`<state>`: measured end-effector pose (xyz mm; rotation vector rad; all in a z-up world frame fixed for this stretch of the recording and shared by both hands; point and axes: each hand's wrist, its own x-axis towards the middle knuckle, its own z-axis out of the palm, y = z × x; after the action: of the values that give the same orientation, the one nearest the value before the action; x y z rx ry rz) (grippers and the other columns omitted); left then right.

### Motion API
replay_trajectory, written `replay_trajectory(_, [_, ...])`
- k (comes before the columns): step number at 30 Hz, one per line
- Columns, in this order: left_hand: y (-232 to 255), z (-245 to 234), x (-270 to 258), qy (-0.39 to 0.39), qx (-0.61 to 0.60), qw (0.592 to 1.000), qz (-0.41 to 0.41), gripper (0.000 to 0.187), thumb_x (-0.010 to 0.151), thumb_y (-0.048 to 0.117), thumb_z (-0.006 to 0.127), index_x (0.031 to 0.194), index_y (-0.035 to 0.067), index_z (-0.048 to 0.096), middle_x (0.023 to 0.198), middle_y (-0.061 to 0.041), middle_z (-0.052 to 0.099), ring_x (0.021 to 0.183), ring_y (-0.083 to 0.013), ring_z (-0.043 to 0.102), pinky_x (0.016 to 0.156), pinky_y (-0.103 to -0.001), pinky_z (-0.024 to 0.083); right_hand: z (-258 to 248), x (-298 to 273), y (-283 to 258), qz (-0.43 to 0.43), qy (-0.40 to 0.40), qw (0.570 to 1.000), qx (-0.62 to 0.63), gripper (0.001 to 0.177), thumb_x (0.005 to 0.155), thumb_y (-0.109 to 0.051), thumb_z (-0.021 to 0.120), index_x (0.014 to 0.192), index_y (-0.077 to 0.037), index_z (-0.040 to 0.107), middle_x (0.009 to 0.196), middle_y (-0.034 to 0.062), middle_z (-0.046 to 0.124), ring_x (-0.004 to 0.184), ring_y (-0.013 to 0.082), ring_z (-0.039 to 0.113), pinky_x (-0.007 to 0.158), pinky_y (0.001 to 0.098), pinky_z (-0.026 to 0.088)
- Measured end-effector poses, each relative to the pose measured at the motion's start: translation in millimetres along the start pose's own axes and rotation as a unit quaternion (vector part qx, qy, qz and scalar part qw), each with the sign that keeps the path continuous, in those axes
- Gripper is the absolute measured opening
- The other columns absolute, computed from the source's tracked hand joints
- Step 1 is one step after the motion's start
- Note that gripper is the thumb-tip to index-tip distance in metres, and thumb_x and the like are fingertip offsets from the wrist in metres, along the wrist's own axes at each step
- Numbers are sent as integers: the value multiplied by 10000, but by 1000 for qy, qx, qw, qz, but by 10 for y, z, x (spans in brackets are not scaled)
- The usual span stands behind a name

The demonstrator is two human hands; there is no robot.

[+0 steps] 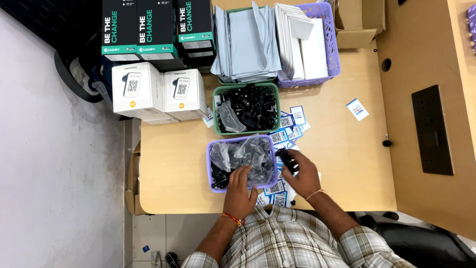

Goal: The person sorts small black plastic components and QR code stickers on a desk by hand, moving the items into a purple basket and grouping the labels together.

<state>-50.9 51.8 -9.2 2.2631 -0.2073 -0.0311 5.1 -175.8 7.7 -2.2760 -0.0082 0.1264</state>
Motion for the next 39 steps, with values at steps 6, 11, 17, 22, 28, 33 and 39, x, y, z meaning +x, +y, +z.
replay_trajectory(6, [-29,-96,-165,-1,64,998,19,650,833,149,692,1420,-5,461,1437,-206,498,1338,-396,434,1102,-520,361,245,-104,-321,-172,-207,946,-179,585,797,-180,755,1360,-141,599,1340,112,584,1258,309,537,1025,447,473])
replay_trajectory(11, [-155,-43,-204,-170,135,976,30,614,861,134,606,1458,44,493,1525,-118,484,1414,-296,432,1108,-477,382,334,-193,-221,-161,-278,914,-248,689,808,-204,759,1453,-136,528,1478,120,458,1355,320,428,1022,535,386])
replay_trajectory(17, [-208,23,-183,-193,206,959,30,585,905,77,551,1487,79,496,1580,-91,443,1415,-271,425,1076,-477,397,326,-195,140,-163,-178,969,-60,376,850,-120,711,1224,-85,683,1304,122,647,1223,308,596,1033,424,506])
replay_trajectory(22, [-279,113,-109,-193,241,950,32,626,854,-27,533,1464,115,532,1562,-62,466,1401,-247,441,1013,-426,450,36,-299,623,64,-52,996,15,239,877,-108,672,1110,-77,714,1147,113,703,999,252,719,838,379,615])
replay_trajectory(28, [-389,201,-105,-159,216,963,28,607,851,-27,551,1429,157,586,1531,-23,508,1377,-246,461,1021,-420,471,-211,-647,1482,223,-61,961,-153,355,810,-146,763,1156,-96,697,1137,134,727,1007,296,728,891,393,589])
replay_trajectory(33, [-326,175,-61,-159,196,968,6,585,850,-6,561,1408,164,601,1527,-9,514,1378,-245,465,1036,-416,471,-59,-925,1815,248,-118,928,-252,583,702,-264,910,1189,-104,632,1117,196,655,1057,353,657,908,425,557])
replay_trajectory(39, [-220,65,-57,-169,150,974,-24,566,836,50,605,1399,109,601,1528,-55,506,1372,-278,458,1034,-462,456,152,-920,1862,186,-122,948,-227,261,774,-155,787,1022,-97,730,1056,168,699,977,339,692,872,424,585])
